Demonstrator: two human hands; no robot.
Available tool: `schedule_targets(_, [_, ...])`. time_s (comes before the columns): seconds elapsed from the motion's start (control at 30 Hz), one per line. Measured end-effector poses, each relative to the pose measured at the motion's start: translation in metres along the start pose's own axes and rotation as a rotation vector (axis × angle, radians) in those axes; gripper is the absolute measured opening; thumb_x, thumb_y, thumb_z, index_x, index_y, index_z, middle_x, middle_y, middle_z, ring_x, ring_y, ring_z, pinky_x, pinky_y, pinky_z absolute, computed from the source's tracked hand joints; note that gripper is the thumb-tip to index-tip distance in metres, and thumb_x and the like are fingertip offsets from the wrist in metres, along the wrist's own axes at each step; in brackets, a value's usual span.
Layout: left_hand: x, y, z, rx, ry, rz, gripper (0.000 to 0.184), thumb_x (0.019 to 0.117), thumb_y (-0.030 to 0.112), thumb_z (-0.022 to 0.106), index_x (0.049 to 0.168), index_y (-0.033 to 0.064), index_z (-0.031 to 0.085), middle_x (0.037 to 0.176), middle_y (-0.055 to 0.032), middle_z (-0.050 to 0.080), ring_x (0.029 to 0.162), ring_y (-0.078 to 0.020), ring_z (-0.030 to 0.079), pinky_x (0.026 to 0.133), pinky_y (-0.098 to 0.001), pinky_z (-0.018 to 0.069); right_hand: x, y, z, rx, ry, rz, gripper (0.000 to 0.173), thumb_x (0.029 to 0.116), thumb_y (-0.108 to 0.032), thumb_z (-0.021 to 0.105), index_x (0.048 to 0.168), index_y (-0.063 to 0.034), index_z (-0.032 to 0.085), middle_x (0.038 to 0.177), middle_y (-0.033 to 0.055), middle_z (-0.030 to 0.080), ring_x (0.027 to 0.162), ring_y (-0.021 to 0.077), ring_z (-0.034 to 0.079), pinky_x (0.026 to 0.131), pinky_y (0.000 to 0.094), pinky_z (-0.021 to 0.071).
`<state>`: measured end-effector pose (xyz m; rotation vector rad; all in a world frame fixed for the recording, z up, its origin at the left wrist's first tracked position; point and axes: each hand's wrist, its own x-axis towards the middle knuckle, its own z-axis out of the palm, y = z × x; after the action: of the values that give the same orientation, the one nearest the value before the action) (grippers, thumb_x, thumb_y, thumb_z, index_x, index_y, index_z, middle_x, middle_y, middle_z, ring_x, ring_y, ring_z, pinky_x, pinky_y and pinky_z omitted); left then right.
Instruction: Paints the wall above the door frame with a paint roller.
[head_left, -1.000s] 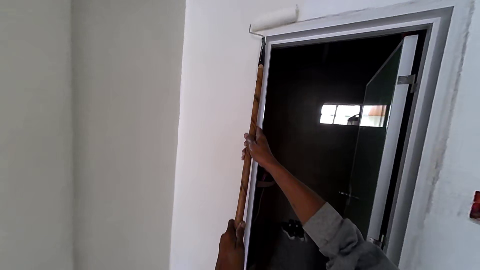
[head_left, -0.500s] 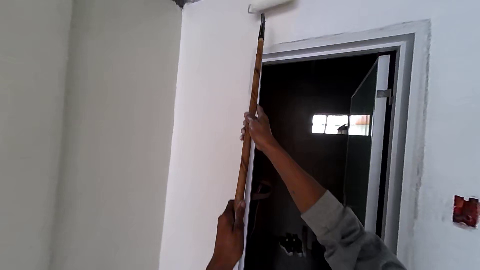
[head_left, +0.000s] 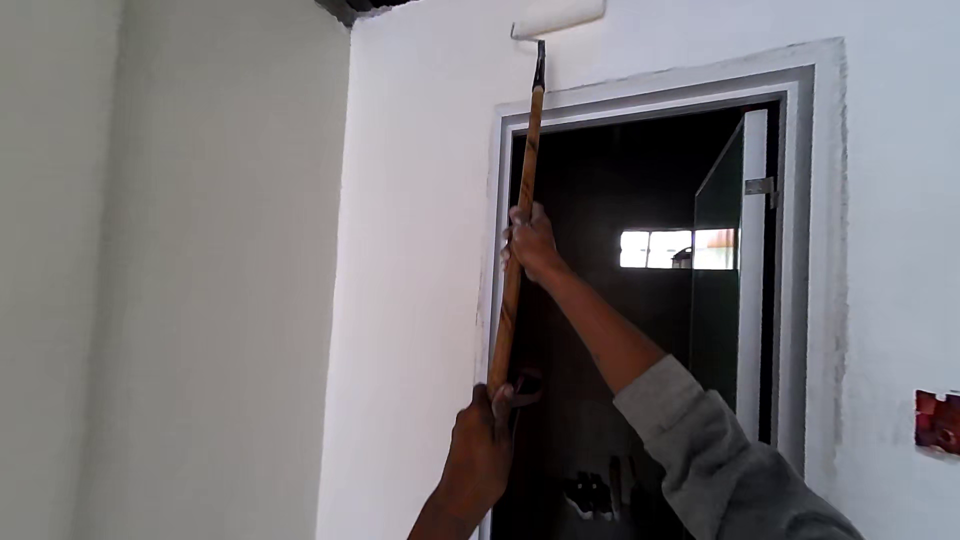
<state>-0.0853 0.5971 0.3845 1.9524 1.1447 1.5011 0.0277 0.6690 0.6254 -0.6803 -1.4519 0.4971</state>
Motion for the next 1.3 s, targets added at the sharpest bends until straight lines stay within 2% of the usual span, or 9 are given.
schedule_targets(0.2, [0.035, 0.084, -0.017, 0.015, -0.043, 0.09, 0.025, 0.1098, 0.029, 0.045, 0.123, 0.0076, 0.048, 0.077, -0.0024, 0.052, 0.057, -0.013, 0.056, 0.053, -0.0308, 0.0522, 0.059, -0.07, -0.015, -0.096, 0.042, -0.055, 0.038, 0.1128, -0.031, 0.037, 0.145, -0.011, 0.037, 0.08, 0.008, 0.05, 0.05, 0.019, 0.055, 0.048, 0.0373, 0.0561])
schedule_targets(0.37, [0.059, 0.139, -0.011, 0.042, -0.049, 0.137, 0.027, 0.1111, 0.031, 0.044, 0.12, 0.0058, 0.048, 0.078, -0.0059, 0.054, 0.06, -0.0156, 0.058, 0.058, -0.0325, 0.0538, 0.094, -0.116, -0.038, -0.092, 0.031, -0.067, 0.029, 0.1127, -0.029, 0.034, 0.132, -0.0095, 0.044, 0.074, 0.0044, 0.047, 0.049, 0.016, 0.051, 0.047, 0.0325, 0.0535])
schedule_targets(0.5, [0.069, 0.157, -0.001, 0.015, -0.064, 0.114, 0.028, 0.1115, 0.033, 0.042, 0.12, 0.0064, 0.044, 0.076, -0.0077, 0.052, 0.055, -0.0166, 0.056, 0.053, -0.0329, 0.0522, 0.11, -0.132, -0.052, -0.054, 0.007, -0.063, 0.024, 0.1134, -0.032, 0.034, 0.119, -0.0115, 0.045, 0.069, 0.0023, 0.042, 0.047, 0.015, 0.048, 0.046, 0.0318, 0.052])
schedule_targets(0.67, [0.049, 0.104, 0.014, 0.038, -0.036, 0.13, 0.035, 0.1106, 0.039, 0.042, 0.123, 0.0069, 0.049, 0.081, -0.0053, 0.055, 0.064, -0.0174, 0.059, 0.063, -0.0367, 0.054, 0.08, -0.091, -0.048, -0.059, 0.02, -0.07, 0.031, 0.1135, -0.034, 0.035, 0.135, -0.0121, 0.042, 0.074, 0.0043, 0.047, 0.047, 0.0169, 0.05, 0.045, 0.0355, 0.0533])
schedule_targets(0.73, [0.031, 0.07, 0.025, 0.011, -0.012, 0.086, 0.04, 0.1098, 0.043, 0.042, 0.12, 0.0058, 0.052, 0.076, -0.0043, 0.054, 0.061, -0.0174, 0.058, 0.06, -0.0372, 0.0526, 0.055, -0.059, -0.043, -0.085, 0.036, -0.067, 0.038, 0.1132, -0.034, 0.035, 0.144, -0.0127, 0.038, 0.079, 0.0069, 0.049, 0.048, 0.0188, 0.052, 0.044, 0.038, 0.0545])
schedule_targets(0.83, [0.0, 0.023, 0.043, -0.004, 0.004, 0.023, 0.04, 0.109, 0.044, 0.042, 0.12, 0.0062, 0.053, 0.071, -0.003, 0.053, 0.059, -0.0176, 0.057, 0.058, -0.0381, 0.0521, 0.016, -0.009, -0.037, -0.051, 0.039, -0.029, 0.04, 0.1128, -0.037, 0.038, 0.146, -0.015, 0.034, 0.074, 0.0078, 0.048, 0.044, 0.0211, 0.051, 0.041, 0.0408, 0.0542])
schedule_targets(0.97, [-0.043, -0.024, 0.07, 0.029, 0.022, -0.04, 0.043, 0.1076, 0.043, 0.044, 0.122, 0.0027, 0.053, 0.068, -0.0041, 0.055, 0.058, -0.0198, 0.059, 0.058, -0.0406, 0.0532, -0.046, 0.05, -0.042, -0.041, -0.013, 0.019, 0.047, 0.1113, -0.045, 0.039, 0.153, -0.0259, 0.029, 0.073, 0.0085, 0.049, 0.044, 0.0207, 0.05, 0.042, 0.0386, 0.0526])
schedule_targets(1.13, [-0.085, -0.075, 0.097, 0.063, 0.077, -0.03, 0.048, 0.1062, 0.042, 0.044, 0.116, -0.0031, 0.056, 0.061, -0.0053, 0.055, 0.053, -0.0208, 0.059, 0.053, -0.0416, 0.0521, -0.089, 0.092, -0.039, 0.011, -0.008, 0.04, 0.049, 0.1133, -0.031, 0.038, 0.158, -0.019, 0.023, 0.072, 0.008, 0.05, 0.044, 0.0213, 0.053, 0.043, 0.0389, 0.0558])
schedule_targets(1.3, [-0.102, -0.107, 0.102, 0.086, 0.049, -0.075, 0.051, 0.1062, 0.042, 0.044, 0.121, -0.0062, 0.055, 0.063, -0.0076, 0.057, 0.056, -0.023, 0.06, 0.055, -0.0443, 0.0524, -0.116, 0.116, -0.032, 0.077, -0.006, 0.058, 0.052, 0.113, -0.027, 0.039, 0.16, -0.0156, 0.019, 0.071, 0.0066, 0.049, 0.044, 0.0195, 0.051, 0.042, 0.0373, 0.0545])
